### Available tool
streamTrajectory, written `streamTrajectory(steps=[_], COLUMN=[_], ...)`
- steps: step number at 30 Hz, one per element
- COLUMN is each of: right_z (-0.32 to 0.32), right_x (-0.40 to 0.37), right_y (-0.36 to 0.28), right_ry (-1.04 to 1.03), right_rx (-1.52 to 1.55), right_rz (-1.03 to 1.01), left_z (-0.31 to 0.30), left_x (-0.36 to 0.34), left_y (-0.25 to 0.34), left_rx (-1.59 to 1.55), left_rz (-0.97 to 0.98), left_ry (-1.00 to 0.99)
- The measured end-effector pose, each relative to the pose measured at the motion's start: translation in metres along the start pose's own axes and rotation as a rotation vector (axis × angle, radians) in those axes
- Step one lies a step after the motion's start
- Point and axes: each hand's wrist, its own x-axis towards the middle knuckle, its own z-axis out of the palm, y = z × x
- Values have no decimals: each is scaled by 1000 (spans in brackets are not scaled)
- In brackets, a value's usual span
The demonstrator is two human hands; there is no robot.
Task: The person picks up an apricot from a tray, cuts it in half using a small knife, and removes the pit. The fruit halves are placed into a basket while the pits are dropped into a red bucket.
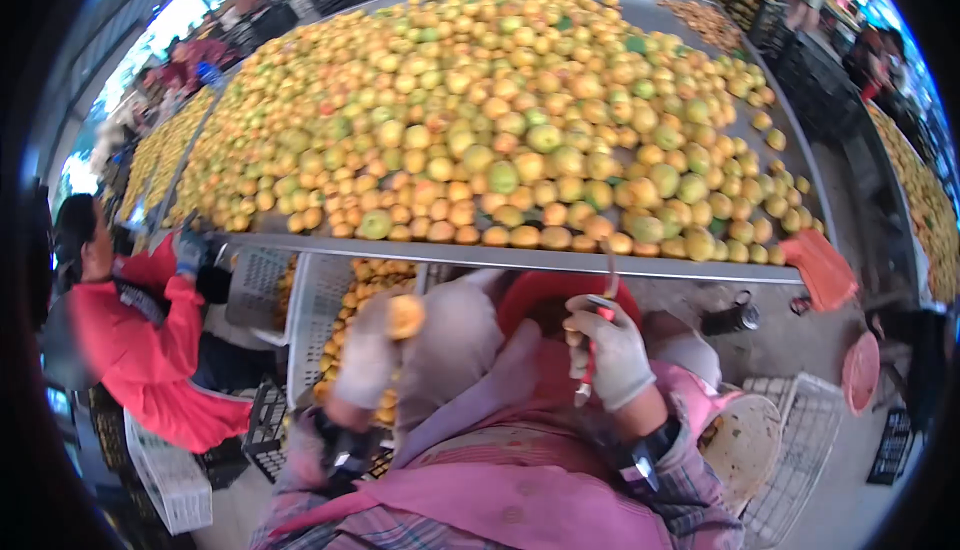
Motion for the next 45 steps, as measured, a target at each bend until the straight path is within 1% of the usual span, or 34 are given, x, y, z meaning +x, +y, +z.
streamTrajectory(steps=[1, 2, 3, 4, 5, 6, 8, 9, 11, 12, 14, 15, 16, 18, 19, 20, 22, 23, 24, 25, 26, 28, 29, 30, 32, 34, 36, 37, 38, 40, 41, 42, 44, 45], right_z=[-4, -6, -9, -9, -7, -10, -16, -18, -23, -27, -40, -48, -55, -69, -82, -88, -97, -106, -113, -120, -125, -130, -132, -133, -136, -140, -144, -147, -149, -150, -152, -153, -157, -159], right_x=[3, 3, 6, 7, 6, 8, 11, 12, 14, 16, 19, 21, 21, 21, 23, 19, 8, 4, 0, -3, -6, -12, -14, -14, -15, -18, -18, -19, -20, -25, -28, -30, -31, -31], right_y=[3, 2, 3, 3, -2, -3, -2, -4, -9, -10, -8, -8, -8, -5, -1, -2, -9, -10, -9, -7, -6, -7, -7, -7, -8, -10, -9, -8, -9, -13, -15, -15, -16, -15], right_ry=[22, 35, 54, 66, 78, 87, 54, 58, -6, -10, -70, -118, -115, -199, -292, -287, -293, -330, -310, -343, -378, -373, -368, -364, -344, -287, -259, -226, -193, -171, -163, -155, -149, -157], right_rx=[-13, -44, -59, -72, -3, 7, 48, 55, 188, 189, 332, 344, 352, 590, 629, 639, 752, 752, 758, 793, 830, 851, 835, 819, 828, 766, 807, 754, 701, 745, 743, 742, 748, 736], right_rz=[-23, 5, -10, -21, -30, -44, -8, -13, 41, 35, 1, -6, -15, -37, -69, -78, -83, -102, -132, -152, -172, -187, -191, -193, -204, -196, -197, -222, -247, -256, -252, -248, -247, -260], left_z=[-21, -7, -11, -27, -37, -43, -43, -36, -30, -29, -32, -20, -6, 27, 32, 37, 70, 92, 111, 123, 131, 146, 157, 166, 177, 185, 190, 193, 193, 190, 185, 186, 190, 191], left_x=[-4, -42, -50, -52, -61, -70, -90, -87, -69, -61, 9, 28, 45, 79, 104, 127, 153, 160, 167, 173, 180, 193, 198, 204, 216, 225, 231, 234, 238, 244, 252, 259, 267, 267], left_y=[-6, -67, -73, -65, -75, -78, -94, -106, -105, -101, -27, -18, -13, -7, 22, 52, 68, 69, 72, 80, 86, 93, 92, 93, 99, 103, 105, 107, 113, 129, 133, 133, 132, 131], left_rx=[-99, 201, -254, -314, 26, 265, 496, 498, -169, -169, -772, -865, -956, -867, -982, -1094, -935, -933, -930, -890, -888, -761, -747, -744, -628, -619, -16, 35, 38, 118, 142, 145, 244, 212], left_rz=[-321, -132, -482, -795, -858, -892, -681, -671, -684, -679, -901, -841, -780, -444, -524, -606, -444, -354, -263, -276, -262, -263, -213, -204, -141, -120, 88, 64, 73, -23, -31, -25, -21, -23], left_ry=[-196, -48, 127, 71, -93, -214, -119, -119, 104, 109, -44, -109, -178, -320, -356, -393, -416, -413, -408, -365, -371, -366, -343, -346, -316, -308, -232, -333, -338, -402, -481, -489, -609, -581])
